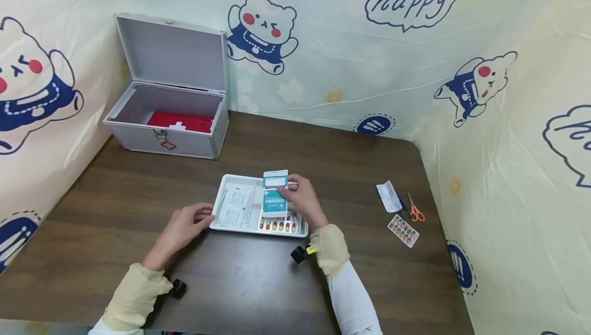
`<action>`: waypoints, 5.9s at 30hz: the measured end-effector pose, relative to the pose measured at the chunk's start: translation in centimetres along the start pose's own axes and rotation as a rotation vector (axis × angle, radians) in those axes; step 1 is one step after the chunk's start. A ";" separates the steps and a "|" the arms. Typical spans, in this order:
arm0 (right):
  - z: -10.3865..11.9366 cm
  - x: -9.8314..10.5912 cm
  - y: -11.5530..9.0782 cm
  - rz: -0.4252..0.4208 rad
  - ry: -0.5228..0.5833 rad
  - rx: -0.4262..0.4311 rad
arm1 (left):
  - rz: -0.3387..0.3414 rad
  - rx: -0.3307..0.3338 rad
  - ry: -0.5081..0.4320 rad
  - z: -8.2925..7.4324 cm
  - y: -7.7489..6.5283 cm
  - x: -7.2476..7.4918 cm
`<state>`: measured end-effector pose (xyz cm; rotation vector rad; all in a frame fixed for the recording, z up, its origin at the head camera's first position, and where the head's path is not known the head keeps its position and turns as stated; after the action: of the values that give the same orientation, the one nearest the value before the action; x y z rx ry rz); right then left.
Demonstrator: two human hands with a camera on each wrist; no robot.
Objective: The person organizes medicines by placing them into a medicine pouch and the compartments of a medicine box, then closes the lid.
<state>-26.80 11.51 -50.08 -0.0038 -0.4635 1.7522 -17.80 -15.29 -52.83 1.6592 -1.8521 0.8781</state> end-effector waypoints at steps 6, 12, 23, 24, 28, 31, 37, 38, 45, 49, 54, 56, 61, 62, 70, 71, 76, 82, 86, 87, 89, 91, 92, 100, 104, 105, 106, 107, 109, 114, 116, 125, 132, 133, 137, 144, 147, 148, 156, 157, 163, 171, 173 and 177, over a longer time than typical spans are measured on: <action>-0.1 -2.0 0.3 0.012 -0.017 -0.006 | 0.004 -0.009 -0.003 -0.1 0.1 0.0; 0.2 -4.4 0.3 0.035 -0.030 0.002 | 0.010 0.002 -0.008 -0.1 0.1 0.0; 1.1 -7.8 0.5 0.049 -0.082 0.052 | 0.019 0.028 -0.014 0.0 0.0 -0.1; 1.1 -8.0 0.5 0.049 -0.093 0.055 | 0.020 0.028 -0.014 0.0 0.0 -0.1; 1.4 -8.6 0.5 0.048 -0.168 0.090 | 0.021 0.031 -0.017 0.1 -0.1 -0.1; 1.8 -9.0 0.4 0.049 -0.224 0.120 | 0.021 0.032 -0.019 0.2 -0.1 -0.1; 2.5 -9.5 -0.1 0.085 -0.290 0.154 | 0.024 0.033 -0.014 0.2 0.0 -0.1; 2.6 -9.5 -0.2 0.090 -0.300 0.158 | 0.021 0.030 -0.014 0.2 0.0 -0.1; 3.6 -8.7 -1.8 0.095 -0.343 0.233 | 0.002 0.012 -0.014 0.0 0.1 0.1; 4.2 -7.3 -2.8 0.106 -0.371 0.290 | 0.009 0.027 -0.009 0.1 0.0 0.0; 4.1 -3.9 -3.6 0.069 -0.397 0.335 | 0.030 0.046 -0.001 0.1 0.1 -0.2; 3.9 -2.1 -3.8 0.039 -0.378 0.326 | 0.037 0.048 0.001 0.1 0.0 -0.2; 2.9 3.0 -3.7 -0.044 -0.384 0.300 | 0.051 0.048 0.002 0.1 0.1 -0.3; 2.7 4.2 -3.6 -0.059 -0.394 0.296 | 0.053 0.049 0.002 0.0 0.1 -0.3; -0.2 14.3 -1.6 -0.191 -0.485 0.271 | 0.058 0.056 0.008 0.2 0.1 -0.3; -0.7 15.6 -1.4 -0.211 -0.498 0.265 | 0.056 0.054 0.007 0.2 0.1 -0.3; -2.7 21.8 -1.3 -0.367 -0.562 0.198 | 0.047 0.035 -0.001 0.1 0.1 -0.2; -4.6 26.9 -1.3 -0.514 -0.655 0.094 | 0.040 0.029 -0.010 0.2 0.2 -0.2; -6.1 28.2 -1.0 -0.525 -0.713 0.022 | 0.046 0.032 -0.010 0.2 0.1 -0.2; -6.4 28.4 -0.9 -0.526 -0.721 0.011 | 0.046 0.032 -0.011 0.2 0.1 -0.2; -6.9 28.5 -0.7 -0.528 -0.714 -0.002 | 0.045 0.032 -0.013 0.2 0.1 -0.2; -7.1 28.4 -0.7 -0.534 -0.704 -0.008 | 0.041 0.030 -0.014 0.2 0.1 -0.2; -7.2 28.4 -0.7 -0.537 -0.699 -0.016 | 0.040 0.028 -0.016 0.1 0.1 -0.2; -6.8 28.0 -0.7 -0.543 -0.658 0.023 | 0.041 0.038 -0.011 0.1 0.0 -0.2; -6.2 27.5 -0.7 -0.531 -0.593 0.041 | 0.033 0.041 -0.008 0.1 0.0 -0.1; -6.0 27.4 -0.7 -0.520 -0.581 0.041 | 0.032 0.042 -0.007 0.1 0.0 0.0; -5.9 27.1 -0.6 -0.503 -0.570 0.042 | 0.031 0.043 -0.008 0.1 0.0 0.0; -5.9 26.9 -0.6 -0.481 -0.552 0.030 | 0.031 0.043 -0.008 0.1 0.0 0.0; -5.9 26.5 -0.7 -0.442 -0.522 0.005 | 0.030 0.036 -0.008 0.0 0.0 0.0; -6.0 25.1 -1.1 -0.345 -0.427 -0.066 | 0.033 0.030 -0.011 0.0 0.0 -0.1; -5.8 24.4 -1.2 -0.319 -0.387 -0.063 | 0.035 0.036 -0.012 0.0 -0.1 -0.1; -4.2 20.3 -1.4 -0.160 -0.171 0.003 | 0.042 0.045 -0.018 0.0 -0.1 -0.1; -2.8 16.2 -1.0 -0.066 -0.113 0.083 | 0.038 0.044 -0.017 0.3 -0.1 -0.2; -2.6 15.7 -0.9 -0.055 -0.107 0.094 | 0.038 0.045 -0.018 0.3 -0.1 -0.2; -2.1 13.6 -0.8 -0.020 -0.103 0.127 | 0.041 0.049 -0.018 0.3 -0.1 -0.2; -1.2 9.7 -0.6 0.031 -0.150 0.112 | 0.046 0.051 -0.025 0.3 -0.1 -0.2; -1.1 7.6 -0.7 0.065 -0.155 0.071 | 0.046 0.052 -0.024 0.4 -0.1 -0.1; -1.1 6.9 -0.7 0.075 -0.159 0.061 | 0.046 0.049 -0.024 0.3 -0.2 -0.1; -0.2 1.9 -0.7 0.117 -0.173 0.084 | 0.033 0.051 -0.033 0.4 -0.1 -0.2; 0.0 1.4 -0.6 0.120 -0.185 0.093 | 0.033 0.052 -0.032 0.4 -0.1 -0.2; 0.7 -1.7 -0.5 0.158 -0.291 0.104 | 0.035 0.064 -0.031 0.4 -0.2 -0.2; 1.1 -4.7 -0.7 0.254 -0.287 0.141 | 0.017 0.041 -0.033 0.3 -0.1 0.0; 1.2 -5.1 -0.8 0.260 -0.253 0.136 | 0.006 0.020 -0.030 0.1 -0.1 0.0; 1.9 -6.1 -1.1 0.271 -0.233 0.173 | -0.001 0.011 -0.025 0.1 -0.1 0.1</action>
<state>-24.80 5.40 -49.46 0.2735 -0.4957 2.0666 -17.73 -15.41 -52.81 1.6850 -1.8655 0.8729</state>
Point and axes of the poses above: each hand's wrist, its own y-axis towards the middle knuckle, its own x-axis out of the back of the hand, z = x × y, the point moved 9 cm from there along y, towards the middle knuckle, and after that the axes turned 7 degrees about y, right-handed, at the moved point
